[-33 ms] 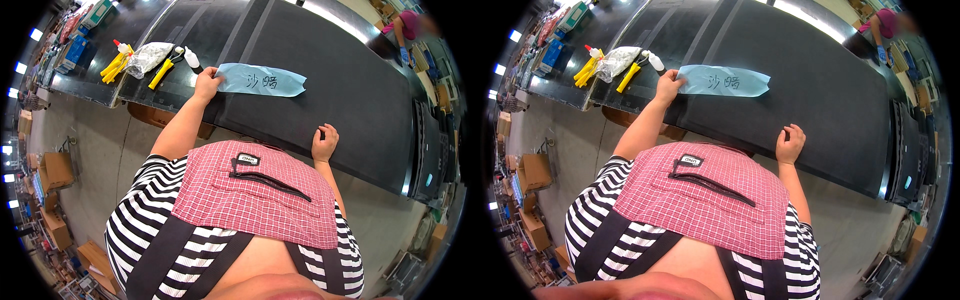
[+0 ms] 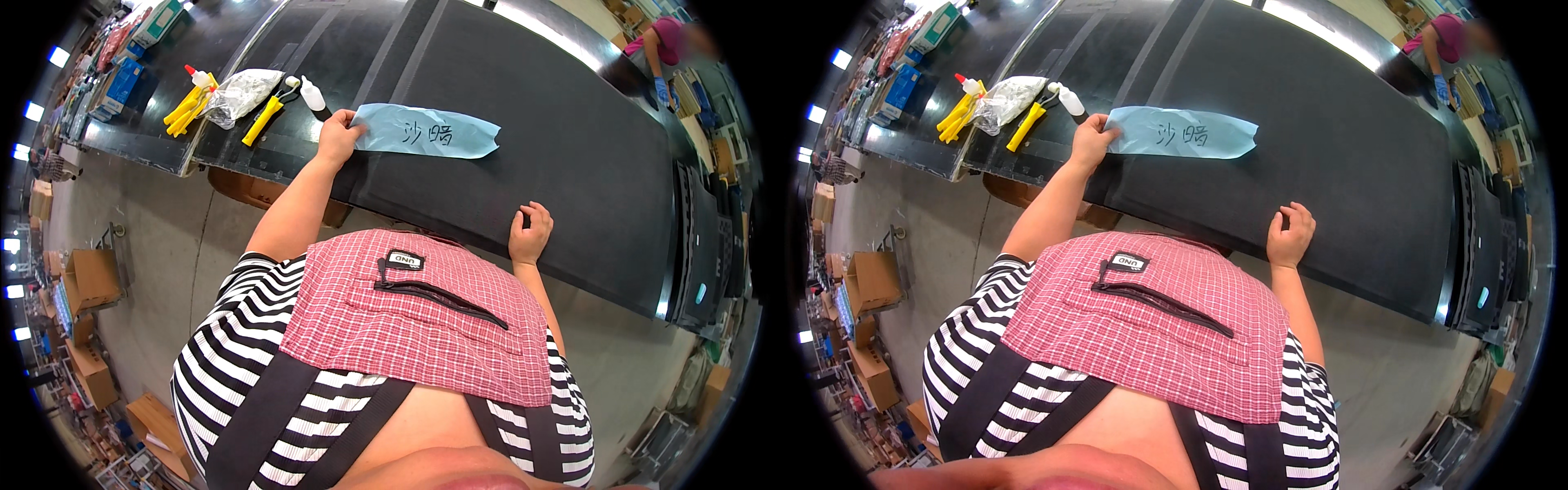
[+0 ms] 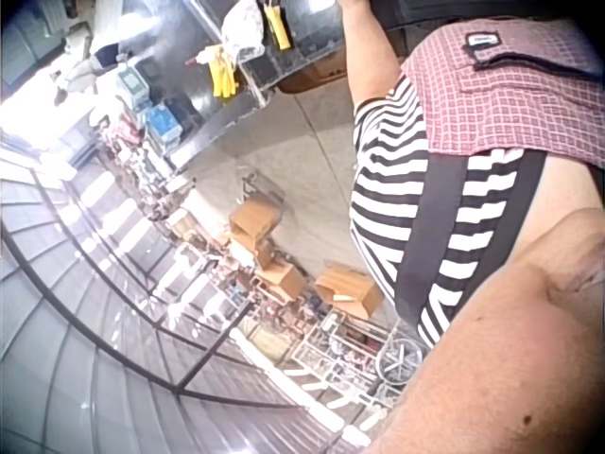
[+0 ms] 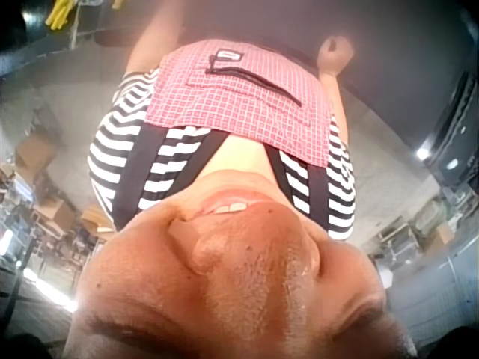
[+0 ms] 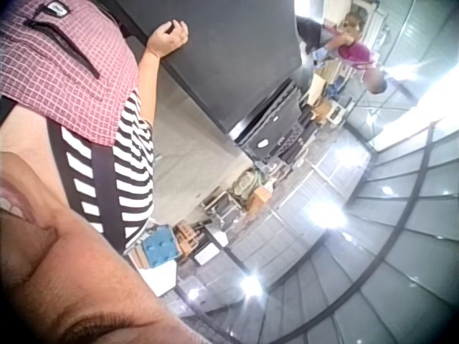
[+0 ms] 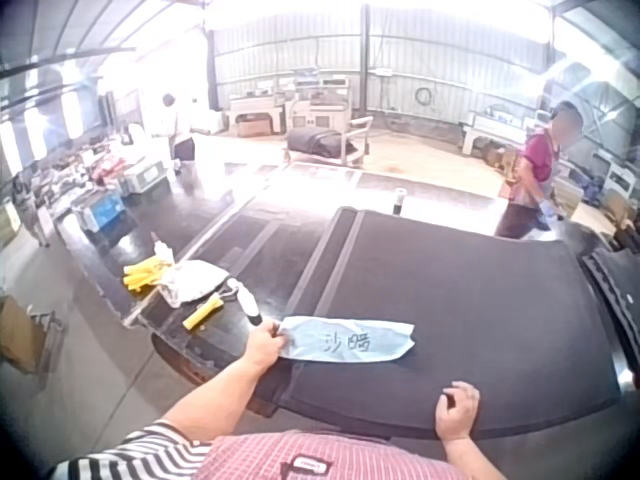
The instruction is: The person writes on a light blue label with a black marker and places it on a black car mat. They then move to a cart, pick up a folded black car mat, unfold it on a table, and place another label on it.
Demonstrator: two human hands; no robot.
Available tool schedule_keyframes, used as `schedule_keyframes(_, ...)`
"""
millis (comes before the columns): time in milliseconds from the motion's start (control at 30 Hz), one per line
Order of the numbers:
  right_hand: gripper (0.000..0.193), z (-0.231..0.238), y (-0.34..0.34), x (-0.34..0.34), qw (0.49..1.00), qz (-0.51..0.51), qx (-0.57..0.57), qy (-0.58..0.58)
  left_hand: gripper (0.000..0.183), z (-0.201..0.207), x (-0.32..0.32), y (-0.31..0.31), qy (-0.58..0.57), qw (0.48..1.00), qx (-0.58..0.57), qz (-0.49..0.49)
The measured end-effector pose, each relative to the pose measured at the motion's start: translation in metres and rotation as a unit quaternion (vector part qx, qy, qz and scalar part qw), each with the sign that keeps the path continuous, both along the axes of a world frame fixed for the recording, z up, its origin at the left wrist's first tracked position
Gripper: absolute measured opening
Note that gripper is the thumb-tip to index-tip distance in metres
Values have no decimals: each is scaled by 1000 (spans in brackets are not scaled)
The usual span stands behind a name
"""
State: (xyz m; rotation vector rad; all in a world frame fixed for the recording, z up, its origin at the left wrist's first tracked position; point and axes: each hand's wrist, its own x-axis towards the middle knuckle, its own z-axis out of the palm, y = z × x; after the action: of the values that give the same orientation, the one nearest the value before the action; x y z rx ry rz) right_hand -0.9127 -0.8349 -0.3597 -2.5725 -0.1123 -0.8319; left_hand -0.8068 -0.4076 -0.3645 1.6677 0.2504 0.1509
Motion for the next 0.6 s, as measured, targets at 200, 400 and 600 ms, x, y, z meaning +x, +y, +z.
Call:
schedule_keyframes(200,15,0,1,0,1000,0,5,0,20,0,-1,-4,18,999,29,-25)
schedule_keyframes(400,14,-1,1,0,1000,6,12,1,28,-6,-1,-4,3,997,77,-24)
schedule_keyframes(600,12,-5,-3,-2,1000,1,22,11,42,42,-26,-39,-192,839,508,-32)
